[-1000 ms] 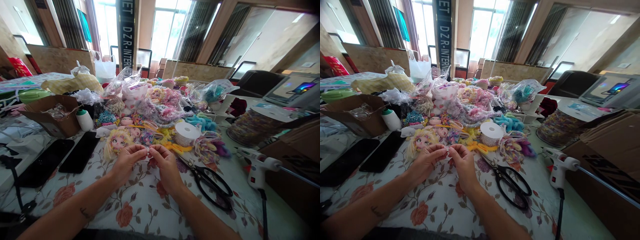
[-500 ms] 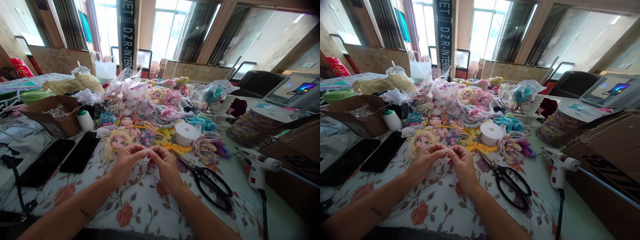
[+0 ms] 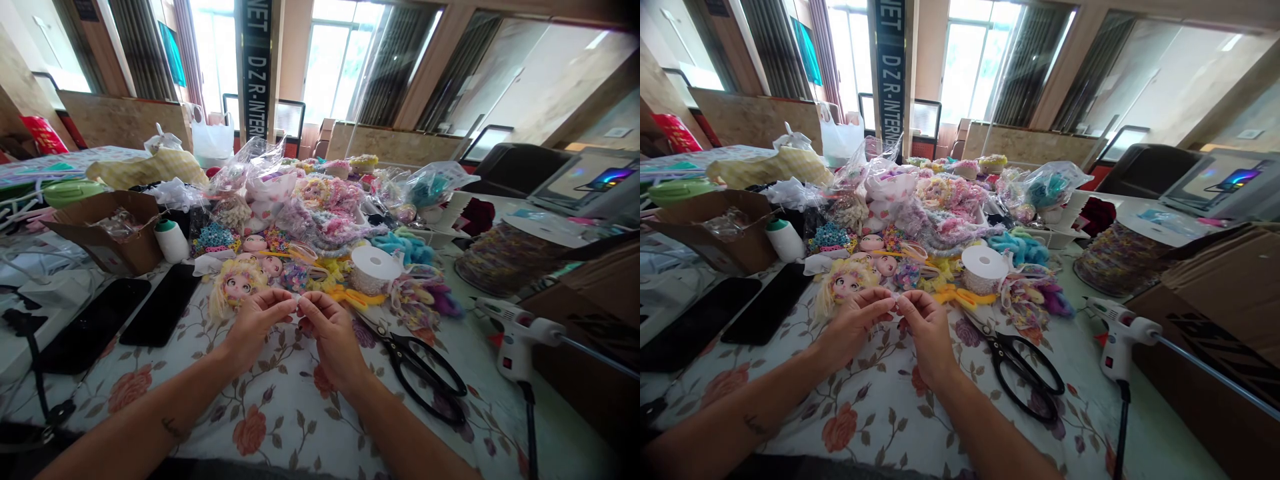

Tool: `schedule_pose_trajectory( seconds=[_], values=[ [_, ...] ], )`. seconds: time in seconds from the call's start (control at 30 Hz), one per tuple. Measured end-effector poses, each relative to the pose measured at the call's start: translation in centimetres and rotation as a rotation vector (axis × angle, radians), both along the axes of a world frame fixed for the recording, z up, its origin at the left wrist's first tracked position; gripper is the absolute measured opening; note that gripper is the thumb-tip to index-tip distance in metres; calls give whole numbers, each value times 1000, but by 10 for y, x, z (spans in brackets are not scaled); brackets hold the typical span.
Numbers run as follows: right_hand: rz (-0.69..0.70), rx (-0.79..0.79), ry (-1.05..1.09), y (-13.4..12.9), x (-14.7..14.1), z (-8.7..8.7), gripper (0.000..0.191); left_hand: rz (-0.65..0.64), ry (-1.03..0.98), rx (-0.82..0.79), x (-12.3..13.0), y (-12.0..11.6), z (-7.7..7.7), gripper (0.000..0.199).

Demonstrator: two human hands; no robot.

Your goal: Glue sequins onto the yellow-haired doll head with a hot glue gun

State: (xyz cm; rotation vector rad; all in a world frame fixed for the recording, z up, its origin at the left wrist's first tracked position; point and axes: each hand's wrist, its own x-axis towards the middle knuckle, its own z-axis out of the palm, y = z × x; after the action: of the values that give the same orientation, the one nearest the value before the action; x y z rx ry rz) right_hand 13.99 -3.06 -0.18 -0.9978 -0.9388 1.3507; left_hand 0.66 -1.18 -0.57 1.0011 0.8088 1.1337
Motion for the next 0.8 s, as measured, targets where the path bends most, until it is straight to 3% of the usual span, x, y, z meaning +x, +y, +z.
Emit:
schedule_pose_trajectory(
  seconds=[0.6,0.7,0.8],
  values=[
    [-47,0,-97,1,-2,0,22,51,84,73,-1,3,-5,15],
    [-180,49,-65,2,7,10,20,75,82,35,-2,4,-5,15],
    [-396,131,-89,-2,37,17,23,93,81,-16,-3,4,-4,18]
  ],
)
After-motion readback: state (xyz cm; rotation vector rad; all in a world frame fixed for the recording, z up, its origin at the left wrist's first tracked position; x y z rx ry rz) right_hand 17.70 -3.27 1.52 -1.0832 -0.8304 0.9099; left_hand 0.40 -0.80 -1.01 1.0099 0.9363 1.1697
